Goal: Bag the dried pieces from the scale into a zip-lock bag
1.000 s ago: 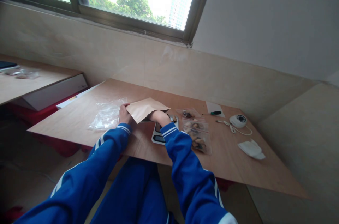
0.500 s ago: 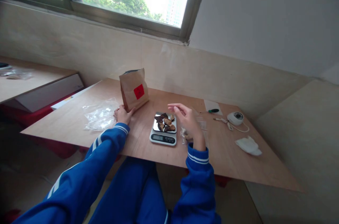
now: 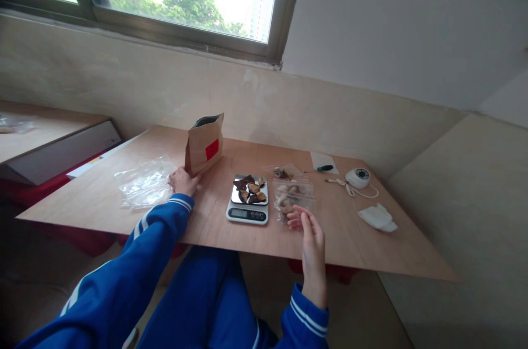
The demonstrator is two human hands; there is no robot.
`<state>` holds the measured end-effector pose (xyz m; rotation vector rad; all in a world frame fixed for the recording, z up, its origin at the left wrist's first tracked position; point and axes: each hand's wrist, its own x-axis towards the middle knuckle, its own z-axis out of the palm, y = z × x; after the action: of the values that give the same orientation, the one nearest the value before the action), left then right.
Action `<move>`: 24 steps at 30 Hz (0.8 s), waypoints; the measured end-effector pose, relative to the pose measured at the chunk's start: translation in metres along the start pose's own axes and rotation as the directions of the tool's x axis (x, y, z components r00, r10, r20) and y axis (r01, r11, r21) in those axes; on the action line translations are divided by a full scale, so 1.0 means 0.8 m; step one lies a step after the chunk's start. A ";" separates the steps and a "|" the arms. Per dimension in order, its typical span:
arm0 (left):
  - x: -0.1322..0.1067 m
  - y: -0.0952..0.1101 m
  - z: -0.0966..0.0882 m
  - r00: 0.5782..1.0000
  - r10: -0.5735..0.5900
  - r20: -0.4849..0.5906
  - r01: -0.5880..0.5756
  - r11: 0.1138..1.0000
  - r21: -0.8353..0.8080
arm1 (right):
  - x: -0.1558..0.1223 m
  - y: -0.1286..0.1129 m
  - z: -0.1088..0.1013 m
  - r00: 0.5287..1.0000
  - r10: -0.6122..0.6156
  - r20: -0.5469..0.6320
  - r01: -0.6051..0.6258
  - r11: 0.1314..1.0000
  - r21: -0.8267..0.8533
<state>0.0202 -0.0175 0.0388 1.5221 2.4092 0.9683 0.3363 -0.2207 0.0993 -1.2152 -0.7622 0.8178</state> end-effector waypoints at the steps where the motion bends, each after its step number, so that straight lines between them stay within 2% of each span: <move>1: 0.000 0.001 0.000 1.000 0.001 0.005 -0.001 1.000 0.015 | 0.000 -0.001 -0.006 1.000 -0.004 -0.026 0.004 1.000 -0.008; 3: 0.001 0.004 -0.002 0.999 0.030 0.017 -0.030 0.999 0.014 | 0.002 -0.003 -0.017 0.997 -0.012 -0.070 0.011 1.000 -0.018; 6: 0.002 0.008 -0.015 1.000 0.027 -0.007 -0.028 0.996 -0.085 | 0.003 -0.002 -0.028 0.995 -0.012 -0.098 0.008 0.999 -0.041; 9: 0.005 0.002 -0.042 0.994 0.015 -0.110 -0.034 0.985 -0.168 | 0.003 0.002 -0.033 0.995 -0.009 -0.103 0.002 0.997 -0.073; 11: 0.009 -0.010 -0.063 0.979 0.074 -0.192 -0.099 0.987 -0.124 | 0.002 0.004 -0.033 0.995 -0.012 -0.096 0.003 0.996 -0.090; 12: 0.011 -0.018 -0.071 0.978 0.085 -0.192 -0.101 0.992 -0.073 | 0.002 0.005 -0.033 0.996 -0.013 -0.092 0.005 0.995 -0.095; 13: 0.014 -0.027 -0.078 0.984 0.083 -0.155 -0.087 0.996 -0.017 | 0.002 0.006 -0.032 0.996 -0.013 -0.085 0.004 0.995 -0.098; 16: 0.021 -0.053 -0.087 0.994 0.041 0.104 -0.055 0.989 0.139 | 0.004 0.007 -0.028 0.997 0.002 -0.074 -0.010 0.995 -0.103; 18: 0.023 -0.064 -0.088 0.982 0.026 0.189 -0.063 0.978 0.196 | 0.005 0.008 -0.025 0.998 0.017 -0.067 -0.025 0.993 -0.115; 19: 0.023 -0.067 -0.088 0.980 0.022 0.197 -0.063 0.977 0.205 | 0.006 0.008 -0.024 0.998 0.024 -0.062 -0.032 0.992 -0.123; 22: 0.015 -0.063 -0.097 0.994 -0.003 0.107 -0.014 0.988 0.155 | 0.007 0.009 -0.021 0.999 0.037 -0.037 -0.041 0.989 -0.141; 24: -0.005 -0.049 -0.112 0.997 -0.013 -0.074 0.017 0.998 0.061 | 0.007 0.009 -0.016 0.999 0.032 -0.010 -0.033 0.989 -0.145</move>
<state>-0.0460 -0.0717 0.0854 1.5115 2.5199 0.9717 0.3487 -0.2209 0.0901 -1.3626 -0.8080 0.7946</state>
